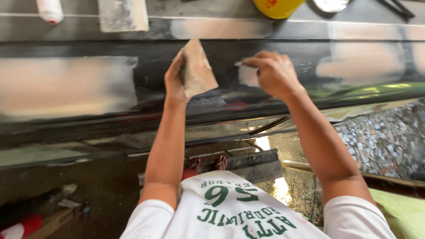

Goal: The person applies a light-colored body filler to a black car's surface using two metal spreaders. They smooth the filler over several patches on the car's body, occasionally switching between the spreaders to work on different areas.

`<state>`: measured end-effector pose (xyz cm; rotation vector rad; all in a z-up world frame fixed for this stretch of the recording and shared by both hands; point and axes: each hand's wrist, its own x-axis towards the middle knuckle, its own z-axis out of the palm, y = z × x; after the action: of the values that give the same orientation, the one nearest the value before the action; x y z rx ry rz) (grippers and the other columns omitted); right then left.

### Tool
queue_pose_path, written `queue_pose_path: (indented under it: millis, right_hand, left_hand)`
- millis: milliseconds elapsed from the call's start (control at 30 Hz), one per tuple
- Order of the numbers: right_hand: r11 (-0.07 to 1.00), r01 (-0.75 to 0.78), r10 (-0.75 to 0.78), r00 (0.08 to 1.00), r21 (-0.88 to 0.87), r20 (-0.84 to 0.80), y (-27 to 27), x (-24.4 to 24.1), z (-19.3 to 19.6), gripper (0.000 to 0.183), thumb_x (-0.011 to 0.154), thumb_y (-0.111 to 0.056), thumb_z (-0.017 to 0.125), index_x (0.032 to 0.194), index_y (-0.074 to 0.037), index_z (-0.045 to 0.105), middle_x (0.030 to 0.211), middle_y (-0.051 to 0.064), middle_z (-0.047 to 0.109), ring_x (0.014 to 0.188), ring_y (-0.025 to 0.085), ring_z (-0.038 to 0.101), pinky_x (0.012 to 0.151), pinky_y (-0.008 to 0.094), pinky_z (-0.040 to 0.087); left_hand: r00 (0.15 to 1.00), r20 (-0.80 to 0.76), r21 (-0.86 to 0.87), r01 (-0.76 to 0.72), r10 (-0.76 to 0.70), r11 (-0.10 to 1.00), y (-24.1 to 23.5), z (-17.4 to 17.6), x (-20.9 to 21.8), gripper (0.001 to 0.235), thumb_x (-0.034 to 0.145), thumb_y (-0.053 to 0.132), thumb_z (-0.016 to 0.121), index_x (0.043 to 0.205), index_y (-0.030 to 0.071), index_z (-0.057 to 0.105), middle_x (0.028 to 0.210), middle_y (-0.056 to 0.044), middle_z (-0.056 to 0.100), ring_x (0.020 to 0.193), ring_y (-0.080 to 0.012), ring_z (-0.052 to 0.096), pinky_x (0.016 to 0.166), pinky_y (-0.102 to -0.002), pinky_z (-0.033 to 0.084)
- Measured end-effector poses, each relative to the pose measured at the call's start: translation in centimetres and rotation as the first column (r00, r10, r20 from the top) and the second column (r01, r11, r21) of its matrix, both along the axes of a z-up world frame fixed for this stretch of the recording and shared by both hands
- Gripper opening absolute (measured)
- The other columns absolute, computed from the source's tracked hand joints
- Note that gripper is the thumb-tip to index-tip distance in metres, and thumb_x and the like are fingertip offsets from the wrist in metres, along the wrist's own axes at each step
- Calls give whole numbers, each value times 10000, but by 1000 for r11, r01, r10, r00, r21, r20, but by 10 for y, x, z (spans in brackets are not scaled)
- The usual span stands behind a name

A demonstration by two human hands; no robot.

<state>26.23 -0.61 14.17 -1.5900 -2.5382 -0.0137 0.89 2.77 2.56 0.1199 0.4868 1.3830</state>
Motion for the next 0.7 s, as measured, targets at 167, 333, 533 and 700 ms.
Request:
queue_pose_path:
  millis: [167, 333, 533, 700]
  right_hand:
    - [1000, -7, 7, 1000, -15, 12, -20, -18, 10, 483, 867, 23, 542, 1263, -199, 710, 1152, 106, 679, 1096, 352, 644, 918, 509, 477]
    - [998, -45, 23, 885, -36, -465, -73, -29, 40, 578, 963, 131, 397, 1400, -161, 636, 1276, 139, 619, 1174, 415, 586, 957, 545, 457]
    - [966, -255, 191, 563, 52, -804, -125, -23, -36, 361, 1029, -86, 539, 1373, 26, 531, 1347, 268, 555, 1309, 441, 509, 1098, 607, 378]
    - [864, -274, -414, 89, -422, -906, -112, 29, -146, 297, 1017, -8, 504, 1299, -14, 599, 1076, 178, 669, 974, 270, 666, 845, 478, 541]
  left_hand:
    - [998, 5, -98, -55, 56, 994, 5, -13, 8, 252, 837, 227, 765, 1075, 148, 780, 985, -113, 744, 890, -246, 720, 861, -395, 574]
    - [998, 57, -89, 0, 5, 996, -1, -23, 20, 272, 846, 212, 764, 1116, 187, 779, 1084, -124, 733, 950, -277, 701, 915, -422, 541]
    - [987, -98, 160, -113, 130, 981, -93, 47, 23, 117, 921, 181, 721, 965, 76, 744, 780, -70, 703, 742, -140, 690, 759, -319, 566]
    - [528, -528, 755, -66, 665, 652, -131, 54, 1, 424, 1047, 491, 432, 1242, 169, 628, 762, 33, 618, 667, -56, 591, 633, -271, 515]
